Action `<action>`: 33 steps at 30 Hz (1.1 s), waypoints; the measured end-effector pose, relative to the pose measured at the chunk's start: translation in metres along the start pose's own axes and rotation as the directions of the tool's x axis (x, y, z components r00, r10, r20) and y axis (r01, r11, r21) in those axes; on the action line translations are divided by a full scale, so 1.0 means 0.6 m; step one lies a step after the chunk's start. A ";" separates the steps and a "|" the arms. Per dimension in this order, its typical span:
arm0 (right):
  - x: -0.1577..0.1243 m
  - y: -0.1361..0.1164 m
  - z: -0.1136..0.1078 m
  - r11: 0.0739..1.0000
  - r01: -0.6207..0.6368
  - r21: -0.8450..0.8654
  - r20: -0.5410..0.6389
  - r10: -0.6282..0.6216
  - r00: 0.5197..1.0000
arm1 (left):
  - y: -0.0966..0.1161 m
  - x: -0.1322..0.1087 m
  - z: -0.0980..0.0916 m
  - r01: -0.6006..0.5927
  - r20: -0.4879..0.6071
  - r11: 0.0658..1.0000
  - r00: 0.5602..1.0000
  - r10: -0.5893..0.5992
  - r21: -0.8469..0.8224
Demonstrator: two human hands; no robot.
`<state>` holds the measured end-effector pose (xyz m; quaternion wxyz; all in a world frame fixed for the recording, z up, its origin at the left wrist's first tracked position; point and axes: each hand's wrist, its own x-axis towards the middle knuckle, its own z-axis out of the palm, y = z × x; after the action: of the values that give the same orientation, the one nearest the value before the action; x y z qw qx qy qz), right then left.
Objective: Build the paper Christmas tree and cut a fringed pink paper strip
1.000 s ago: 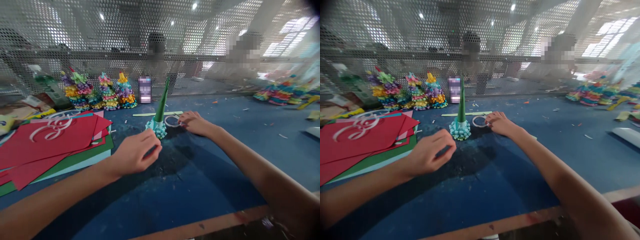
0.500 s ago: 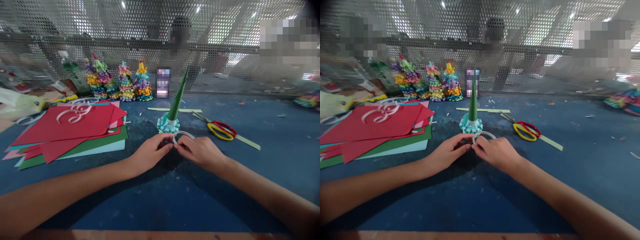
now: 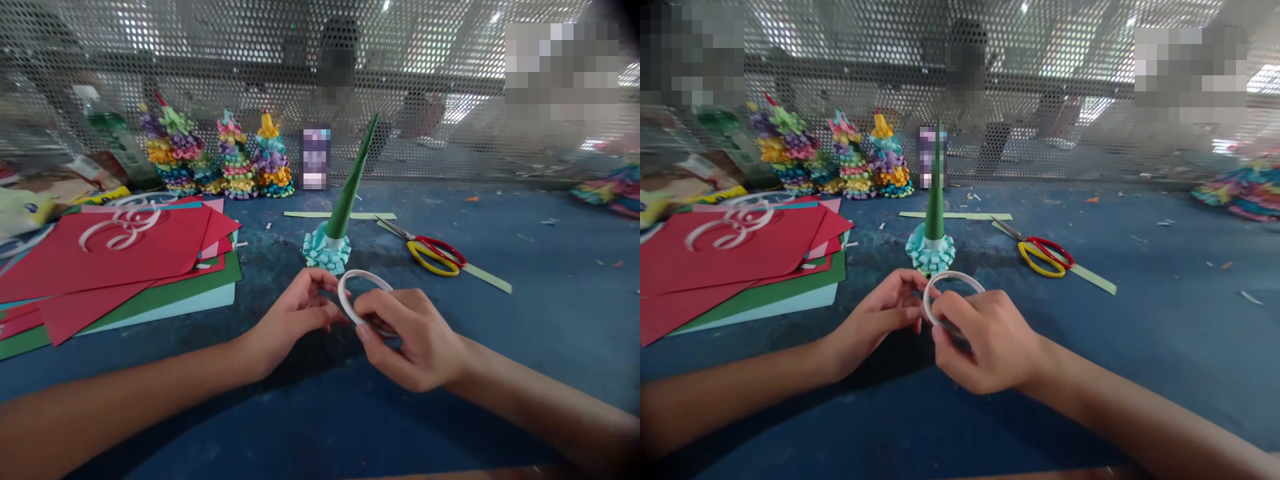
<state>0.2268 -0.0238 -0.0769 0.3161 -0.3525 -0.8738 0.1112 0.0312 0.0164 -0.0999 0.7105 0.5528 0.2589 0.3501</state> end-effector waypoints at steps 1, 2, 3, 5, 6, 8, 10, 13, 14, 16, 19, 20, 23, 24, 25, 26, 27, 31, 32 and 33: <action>0.000 0.002 0.002 1.000 0.008 -0.020 -0.016 -0.009 1.000 | 0.000 0.001 -0.001 -0.015 -0.017 1.000 1.000 0.015 0.004; -0.001 0.005 0.003 0.999 0.021 -0.046 -0.024 -0.022 0.999 | 0.001 0.001 -0.003 -0.025 -0.025 1.000 0.999 0.025 0.015; -0.001 0.007 0.004 0.996 0.042 -0.073 -0.026 -0.044 0.999 | 0.001 0.002 -0.004 -0.028 -0.021 0.999 0.999 0.029 0.032; -0.001 0.013 0.005 0.989 0.102 -0.108 -0.014 -0.104 0.995 | 0.003 0.003 -0.007 -0.022 0.005 0.998 1.000 0.022 0.066; -0.001 0.016 0.005 0.984 0.136 -0.112 -0.001 -0.137 0.991 | 0.003 0.003 -0.008 -0.023 0.020 0.997 1.000 0.021 0.078; -0.001 0.021 0.004 0.976 0.197 -0.097 0.023 -0.196 0.980 | 0.004 0.002 -0.010 -0.029 0.053 0.995 0.998 0.024 0.096; -0.002 0.026 0.004 0.967 0.242 -0.076 0.033 -0.240 0.970 | 0.004 0.000 -0.012 -0.036 0.089 0.994 0.996 0.027 0.105; -0.005 0.031 0.005 0.961 0.273 -0.055 0.020 -0.272 0.962 | 0.003 -0.002 -0.013 -0.068 0.121 0.989 0.991 0.052 0.130; -0.005 0.032 0.005 0.960 0.276 -0.047 0.016 -0.275 0.961 | 0.002 -0.002 -0.013 -0.084 0.127 0.987 0.990 0.066 0.140; -0.005 0.033 0.007 0.960 0.277 -0.042 0.006 -0.277 0.961 | 0.001 -0.002 -0.013 -0.110 0.119 0.982 0.989 0.092 0.154; -0.003 0.034 0.010 0.957 0.277 -0.086 -0.015 -0.280 0.960 | 0.002 -0.002 -0.013 -0.132 0.059 0.970 0.991 0.122 0.205; -0.002 0.034 0.011 0.953 0.280 -0.113 -0.030 -0.285 0.958 | 0.003 -0.002 -0.013 -0.141 0.052 0.957 0.990 0.132 0.252; 0.001 0.034 0.012 0.943 0.275 -0.188 -0.081 -0.294 0.952 | 0.008 -0.003 -0.012 -0.173 0.070 0.889 0.985 0.158 0.424; 0.002 0.034 0.012 0.941 0.270 -0.206 -0.094 -0.294 0.951 | 0.010 -0.004 -0.012 -0.187 0.076 0.863 0.982 0.171 0.469; 0.003 0.033 0.013 0.938 0.265 -0.224 -0.102 -0.293 0.951 | 0.012 -0.004 -0.013 -0.204 0.077 0.838 0.978 0.192 0.506; 0.003 0.031 0.013 0.936 0.260 -0.238 -0.102 -0.291 0.951 | 0.014 -0.005 -0.014 -0.230 0.081 0.812 0.972 0.222 0.537; 0.003 0.029 0.013 0.932 0.259 -0.252 -0.101 -0.292 0.951 | 0.017 -0.005 -0.015 -0.262 0.096 0.778 0.963 0.253 0.571; 0.000 0.023 0.016 0.928 0.240 -0.286 -0.100 -0.278 0.955 | 0.029 -0.005 -0.025 -0.379 0.209 0.582 0.917 0.339 0.719; -0.001 0.023 0.017 0.933 0.217 -0.286 -0.108 -0.257 0.960 | 0.034 -0.006 -0.027 -0.391 0.230 0.541 0.911 0.342 0.745; -0.002 0.025 0.017 0.941 0.189 -0.282 -0.120 -0.230 0.966 | 0.038 -0.006 -0.028 -0.393 0.242 0.512 0.910 0.338 0.764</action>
<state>0.2290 -0.0136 -0.0916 0.3409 -0.3044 -0.8868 -0.0695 0.0112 0.0268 -0.0823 0.3044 0.8632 0.2434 0.3208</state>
